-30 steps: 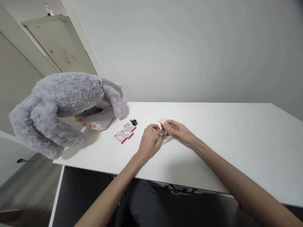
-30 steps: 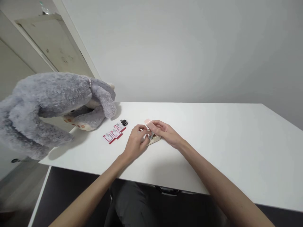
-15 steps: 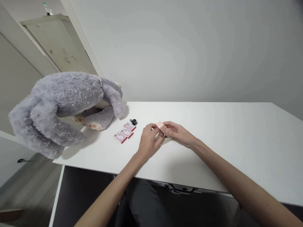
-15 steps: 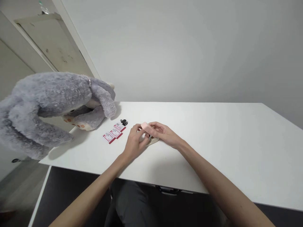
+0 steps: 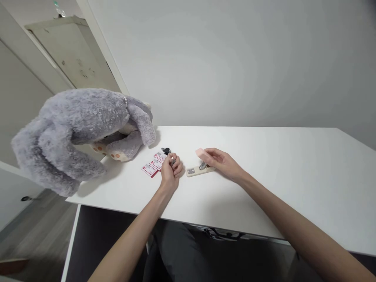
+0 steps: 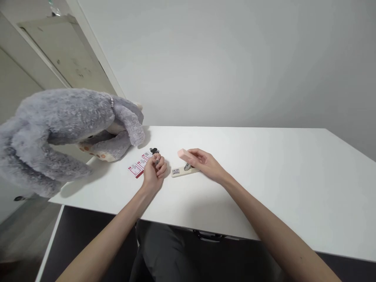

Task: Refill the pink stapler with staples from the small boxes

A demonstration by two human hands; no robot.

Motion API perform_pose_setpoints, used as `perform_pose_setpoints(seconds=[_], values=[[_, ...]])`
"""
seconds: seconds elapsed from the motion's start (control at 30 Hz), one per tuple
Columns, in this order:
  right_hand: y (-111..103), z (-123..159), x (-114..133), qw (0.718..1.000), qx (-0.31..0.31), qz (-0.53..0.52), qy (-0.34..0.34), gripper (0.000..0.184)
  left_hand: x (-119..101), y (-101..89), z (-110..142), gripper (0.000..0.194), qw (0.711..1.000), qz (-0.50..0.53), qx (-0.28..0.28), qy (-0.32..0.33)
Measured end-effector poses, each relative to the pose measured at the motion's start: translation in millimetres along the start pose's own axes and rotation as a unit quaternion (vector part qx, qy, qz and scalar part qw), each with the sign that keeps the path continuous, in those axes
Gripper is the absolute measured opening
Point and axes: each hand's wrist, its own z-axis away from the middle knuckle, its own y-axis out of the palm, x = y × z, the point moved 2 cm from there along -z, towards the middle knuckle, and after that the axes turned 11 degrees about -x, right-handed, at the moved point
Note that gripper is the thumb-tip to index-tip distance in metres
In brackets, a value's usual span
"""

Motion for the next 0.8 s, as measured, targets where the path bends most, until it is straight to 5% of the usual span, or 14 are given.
perform_pose_setpoints(seconds=[0.53, 0.8], values=[[12, 2, -15, 0.961, -0.138, 0.222, -0.085, 0.037, 8, -1.3, 4, 0.032, 0.998, -0.015, 0.043, -0.031], [72, -61, -40, 0.948, -0.206, 0.211, -0.12, 0.048, 16, -3.4, 5, 0.032, 0.995, -0.084, 0.047, -0.013]])
